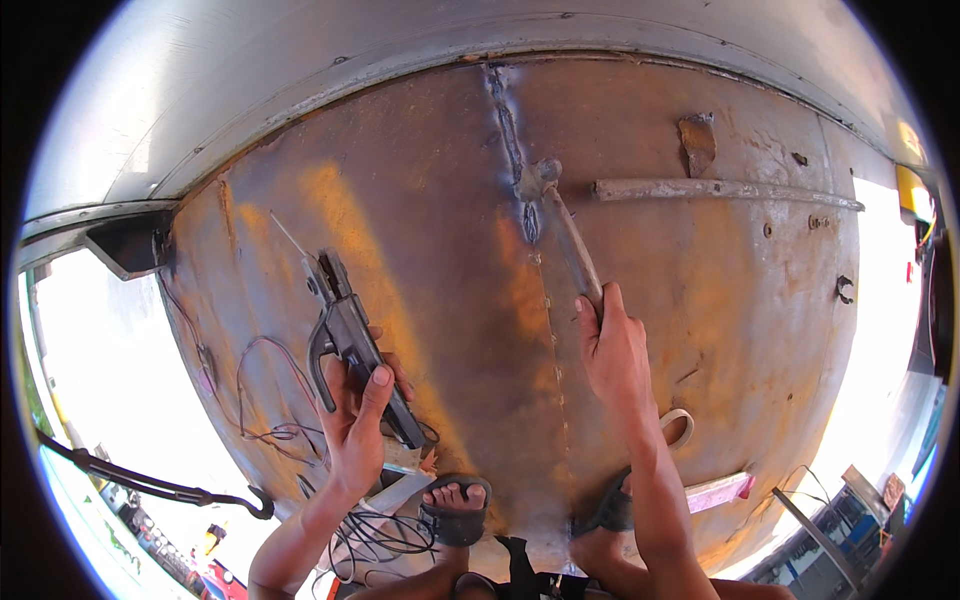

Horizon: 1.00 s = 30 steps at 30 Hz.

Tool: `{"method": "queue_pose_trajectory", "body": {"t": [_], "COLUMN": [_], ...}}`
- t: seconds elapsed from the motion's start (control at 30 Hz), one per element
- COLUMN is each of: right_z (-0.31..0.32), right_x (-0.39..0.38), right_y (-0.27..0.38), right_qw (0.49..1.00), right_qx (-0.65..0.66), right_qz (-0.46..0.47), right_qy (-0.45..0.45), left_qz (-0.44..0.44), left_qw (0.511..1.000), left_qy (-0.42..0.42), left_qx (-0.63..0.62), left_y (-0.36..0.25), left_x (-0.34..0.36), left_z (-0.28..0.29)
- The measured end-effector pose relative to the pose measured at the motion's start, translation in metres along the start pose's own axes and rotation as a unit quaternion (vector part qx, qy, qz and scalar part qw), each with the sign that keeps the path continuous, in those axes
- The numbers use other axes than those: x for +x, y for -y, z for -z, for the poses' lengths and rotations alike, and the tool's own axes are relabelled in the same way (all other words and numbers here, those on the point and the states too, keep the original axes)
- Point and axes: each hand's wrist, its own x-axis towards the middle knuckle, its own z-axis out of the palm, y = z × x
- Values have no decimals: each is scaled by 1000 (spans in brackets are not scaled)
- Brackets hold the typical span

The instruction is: The person welds a seam on a large curved metal surface using a handheld welding torch, then repeatedly strikes the weld with a hammer to remove slag and inspect the joint. The person repeats this cycle along the seam.

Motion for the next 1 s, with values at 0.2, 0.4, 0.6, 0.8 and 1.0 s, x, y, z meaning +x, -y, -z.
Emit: {"method": "queue_pose_trajectory", "body": {"t": [0.2, 0.4, 0.6, 0.8, 1.0], "right_z": [10, 32, 16, 2, 15], "right_x": [8, 20, 24, 27, 17], "right_y": [-6, 12, 4, -2, 10], "right_qw": [999, 988, 993, 977, 947], "right_qx": [-47, 140, 119, 206, 300], "right_qz": [13, 1, -5, -34, -85], "right_qy": [14, -71, 14, 39, 72], "left_qz": [12, -20, 16, 16, 0], "left_qw": [1000, 998, 998, 998, 998], "left_qy": [-23, 15, 0, 7, 20], "left_qx": [-4, -50, -65, -67, -63], "left_y": [-2, -7, 1, -1, 4], "left_x": [-5, -15, -22, -25, -21], "left_z": [-11, -19, -23, -28, -21]}}
